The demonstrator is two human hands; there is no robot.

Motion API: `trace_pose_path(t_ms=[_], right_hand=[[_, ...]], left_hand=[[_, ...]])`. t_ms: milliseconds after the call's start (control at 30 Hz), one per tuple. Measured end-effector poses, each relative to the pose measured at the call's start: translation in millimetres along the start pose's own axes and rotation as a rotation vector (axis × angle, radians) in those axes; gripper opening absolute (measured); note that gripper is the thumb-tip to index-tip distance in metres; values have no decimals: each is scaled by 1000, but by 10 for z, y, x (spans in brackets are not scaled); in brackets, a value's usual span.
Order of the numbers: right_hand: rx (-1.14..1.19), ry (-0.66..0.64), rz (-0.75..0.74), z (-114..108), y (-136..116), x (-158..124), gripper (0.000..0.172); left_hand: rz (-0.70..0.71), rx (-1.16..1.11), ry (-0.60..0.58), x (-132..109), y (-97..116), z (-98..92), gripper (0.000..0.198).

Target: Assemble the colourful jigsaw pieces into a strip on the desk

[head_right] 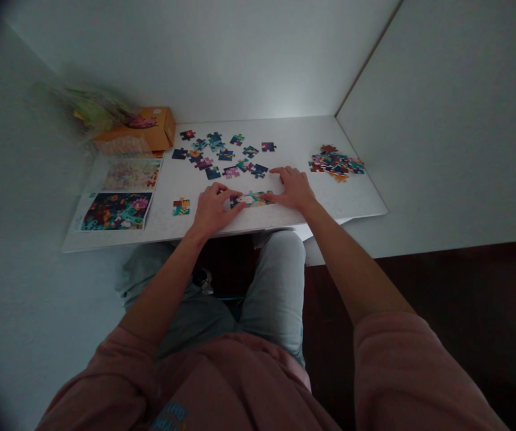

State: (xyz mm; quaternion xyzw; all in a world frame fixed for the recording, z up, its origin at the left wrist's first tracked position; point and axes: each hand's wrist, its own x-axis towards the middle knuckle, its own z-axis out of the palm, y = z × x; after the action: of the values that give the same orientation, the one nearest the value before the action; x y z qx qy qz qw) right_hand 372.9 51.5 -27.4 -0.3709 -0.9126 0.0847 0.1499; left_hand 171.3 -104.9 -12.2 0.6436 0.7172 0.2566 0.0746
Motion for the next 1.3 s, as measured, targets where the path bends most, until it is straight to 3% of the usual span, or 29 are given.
trace_pose_path(t_ms=[167,1300], right_hand=[[53,-9,26,-32,-12,3,60],[82,15,68,-10,-31,27,56]], left_hand=[[8,-12,-5,-4,-13,5,32],[14,-20,-21,-34,-2,-56,30]])
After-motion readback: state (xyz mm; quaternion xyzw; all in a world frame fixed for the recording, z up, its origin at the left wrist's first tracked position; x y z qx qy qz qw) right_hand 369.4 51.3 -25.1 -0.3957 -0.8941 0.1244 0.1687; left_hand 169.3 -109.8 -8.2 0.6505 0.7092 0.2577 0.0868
